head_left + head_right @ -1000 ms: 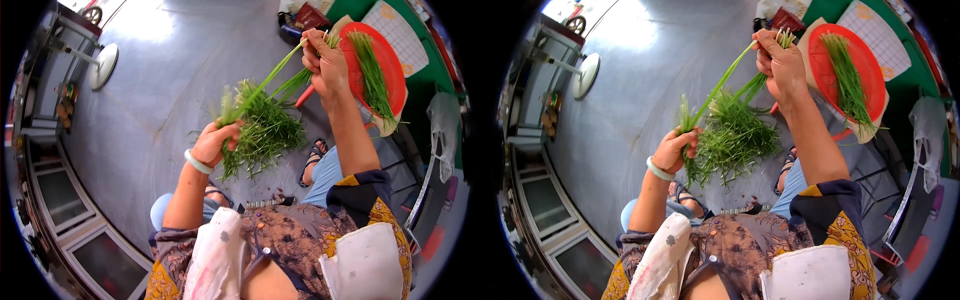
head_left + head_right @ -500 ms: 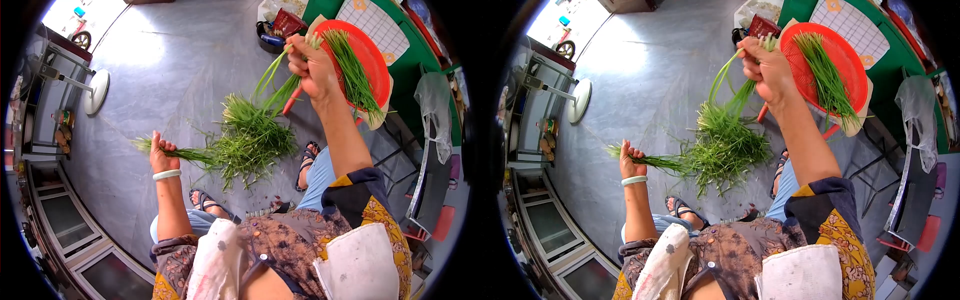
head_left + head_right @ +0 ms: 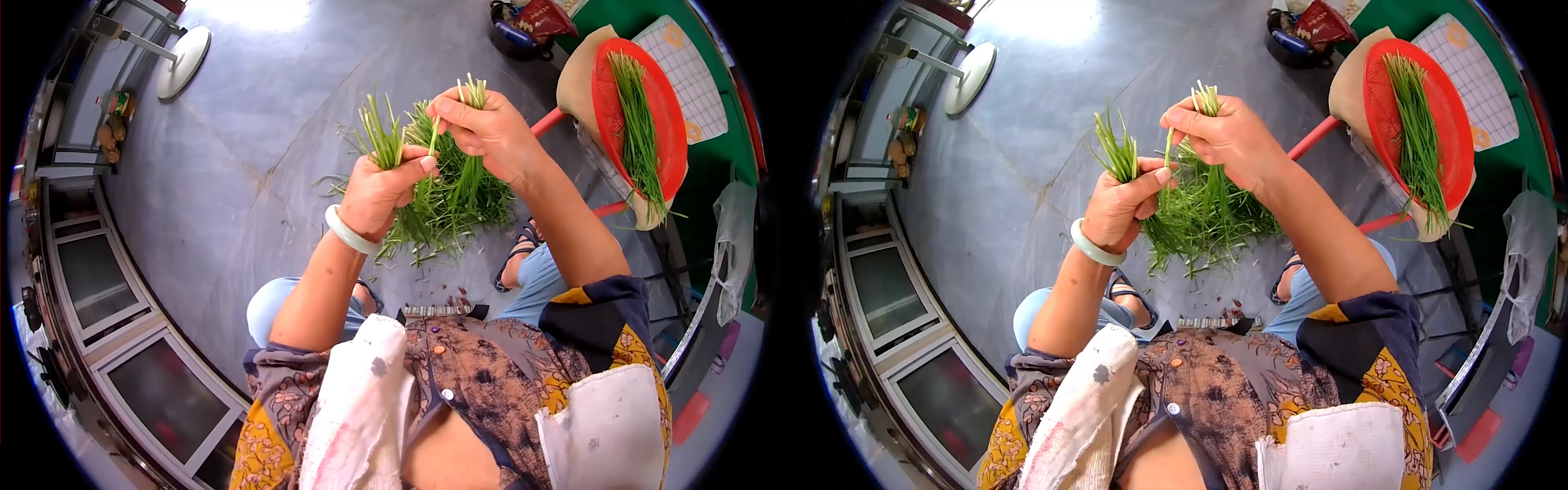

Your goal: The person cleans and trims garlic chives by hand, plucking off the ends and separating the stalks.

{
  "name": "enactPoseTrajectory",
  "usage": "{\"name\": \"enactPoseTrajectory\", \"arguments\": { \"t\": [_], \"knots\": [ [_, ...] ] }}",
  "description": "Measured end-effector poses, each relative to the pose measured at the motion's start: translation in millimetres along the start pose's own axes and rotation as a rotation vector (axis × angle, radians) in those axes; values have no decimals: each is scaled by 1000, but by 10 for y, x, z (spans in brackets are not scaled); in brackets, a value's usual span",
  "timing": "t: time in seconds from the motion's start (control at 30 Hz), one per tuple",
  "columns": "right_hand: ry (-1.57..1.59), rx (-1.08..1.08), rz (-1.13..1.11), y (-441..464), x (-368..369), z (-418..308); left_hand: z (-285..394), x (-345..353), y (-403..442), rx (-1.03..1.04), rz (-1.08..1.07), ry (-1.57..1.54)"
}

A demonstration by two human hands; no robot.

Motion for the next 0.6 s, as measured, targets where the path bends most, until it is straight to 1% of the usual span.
{"name": "enactPoseTrajectory", "arguments": {
  "t": [0.03,0.13,0.17,0.27,0.4,0.5,0.6],
  "knots": [
    [22,13,-5,-2,29,-10,6,-31,5,24,33,-4],
    [-213,9,16,0,51,85,49,-104,2,101,85,10],
    [-336,7,-2,-29,96,94,57,-120,0,117,93,13],
    [-463,-199,-68,24,108,172,56,-148,-7,136,130,32],
    [-702,-234,13,-53,114,11,64,-183,6,143,173,82],
    [-851,-350,72,-128,152,-145,96,-139,-7,147,166,174],
    [-877,-445,157,-146,75,-238,68,-99,-7,123,141,164]
  ]
}}
Point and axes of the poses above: each hand's wrist, its own y-axis towards the middle knuckle, its own x-axis out of the palm, z = x × y, the point moved 7 cm from there along y, towards the middle knuckle, and after that the axes turned 1 degree about -z, right-handed, at the moved point
